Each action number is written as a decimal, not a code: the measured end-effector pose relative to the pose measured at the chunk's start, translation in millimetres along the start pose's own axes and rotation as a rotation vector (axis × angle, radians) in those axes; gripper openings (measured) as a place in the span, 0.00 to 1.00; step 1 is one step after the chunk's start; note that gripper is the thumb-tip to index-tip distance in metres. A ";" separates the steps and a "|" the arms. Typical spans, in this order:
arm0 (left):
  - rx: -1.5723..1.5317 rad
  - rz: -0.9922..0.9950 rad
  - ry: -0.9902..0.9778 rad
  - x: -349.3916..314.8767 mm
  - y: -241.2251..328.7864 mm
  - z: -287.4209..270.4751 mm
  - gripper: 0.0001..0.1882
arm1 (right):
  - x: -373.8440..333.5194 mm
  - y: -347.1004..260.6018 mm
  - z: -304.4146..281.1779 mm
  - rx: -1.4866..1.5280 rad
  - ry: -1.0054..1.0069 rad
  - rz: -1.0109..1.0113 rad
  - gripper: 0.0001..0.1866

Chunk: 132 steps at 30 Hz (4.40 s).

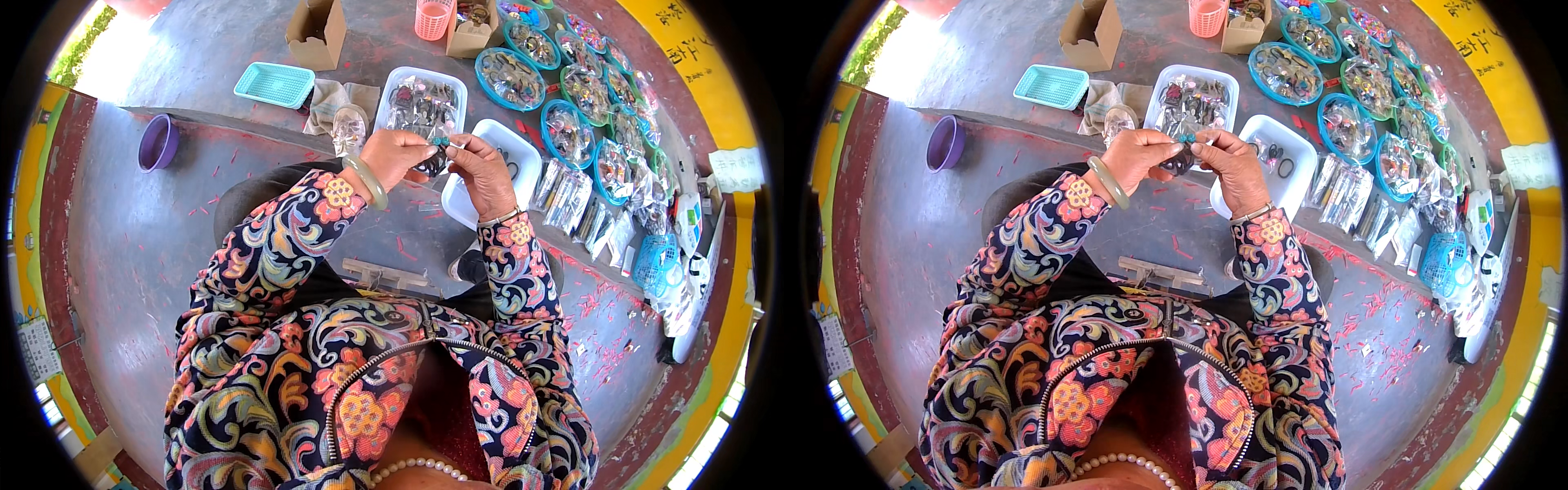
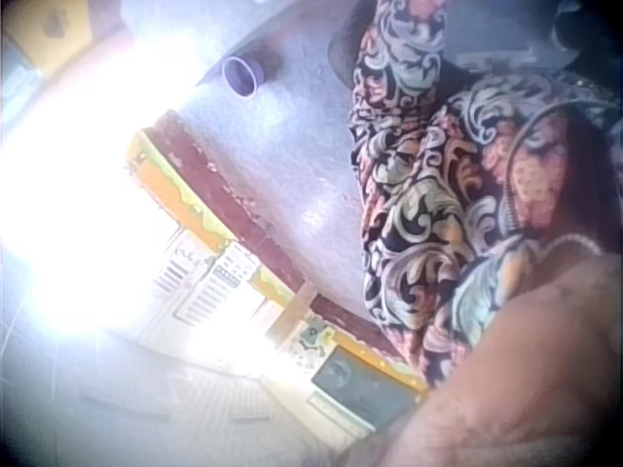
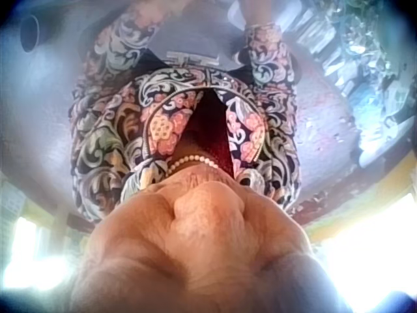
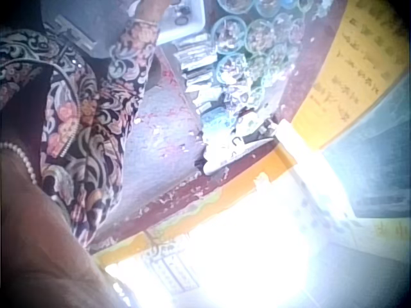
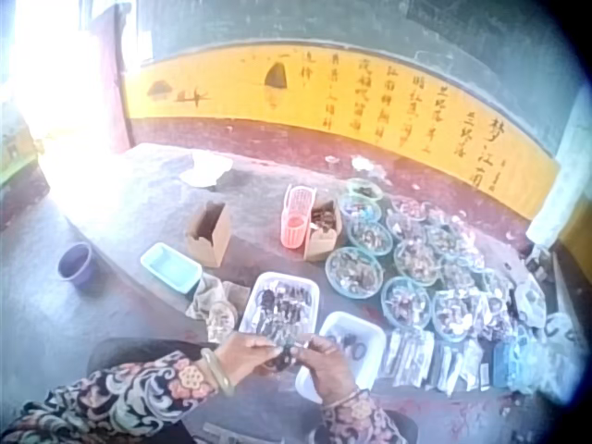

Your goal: The person sits at a table and repeatedly picks up small hair accessories from a white tray. They place each item into a clear plastic bag, seal it, and then place the packaged item into a second white tray. The process is repeated continuously for various hair clips and bands.

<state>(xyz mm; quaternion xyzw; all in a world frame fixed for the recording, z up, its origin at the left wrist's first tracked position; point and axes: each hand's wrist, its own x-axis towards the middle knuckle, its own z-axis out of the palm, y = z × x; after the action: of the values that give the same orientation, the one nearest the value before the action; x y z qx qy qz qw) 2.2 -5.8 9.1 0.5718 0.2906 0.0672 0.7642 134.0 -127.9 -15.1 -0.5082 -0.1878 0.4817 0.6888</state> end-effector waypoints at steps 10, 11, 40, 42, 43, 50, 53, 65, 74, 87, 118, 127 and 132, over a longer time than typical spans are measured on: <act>0.348 0.110 -0.026 -5.6 0.6 2.2 0.08 | 2.2 0.1 -6.5 0.016 -0.124 0.106 0.05; 0.381 0.136 -0.035 -5.2 -0.8 2.2 0.09 | 2.1 -0.7 -7.4 -0.002 -0.129 0.107 0.04; -0.196 -0.056 0.043 -1.8 8.3 1.1 0.07 | 3.7 -4.2 -2.9 0.101 -0.165 0.120 0.13; -0.154 -0.055 0.015 -1.5 7.1 1.5 0.07 | 2.0 -4.7 -4.2 0.112 -0.133 0.143 0.12; -0.120 -0.055 -0.007 -0.8 4.5 0.9 0.07 | 2.4 -3.2 -4.0 0.113 -0.131 0.115 0.12; -0.070 -0.050 -0.032 2.1 -5.1 -1.8 0.06 | 1.4 -7.6 -4.5 -0.024 -0.033 0.130 0.09; -0.069 -0.072 -0.038 0.0 -0.4 0.1 0.06 | 0.9 -8.9 -3.1 -0.067 -0.030 0.091 0.08; 0.001 -0.069 -0.062 -1.9 0.7 4.1 0.09 | -0.4 -6.6 1.3 -0.220 -0.072 0.028 0.06; 0.155 0.042 -0.057 0.0 -7.1 4.1 0.10 | 0.5 -4.9 5.4 -0.344 0.029 -0.059 0.10; 0.082 -0.044 -0.037 0.5 -6.8 5.3 0.11 | 1.8 -2.1 3.6 -0.189 0.036 -0.073 0.04; -0.053 -0.182 -0.139 -2.5 0.4 2.4 0.10 | -1.6 6.7 8.4 0.058 0.100 -0.171 0.05; -0.111 -0.120 -0.097 -2.7 -0.8 2.8 0.09 | -2.3 1.8 11.4 0.100 0.114 -0.107 0.05; -0.008 -0.077 -0.085 -3.4 0.0 3.6 0.08 | -2.7 2.0 12.0 0.064 0.091 -0.093 0.07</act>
<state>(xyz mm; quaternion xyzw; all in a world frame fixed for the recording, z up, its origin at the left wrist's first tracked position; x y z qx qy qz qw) 1.3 -10.3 10.9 0.5596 0.2795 0.0145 0.7801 122.9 -123.9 -11.3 -0.4980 -0.1642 0.4313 0.7342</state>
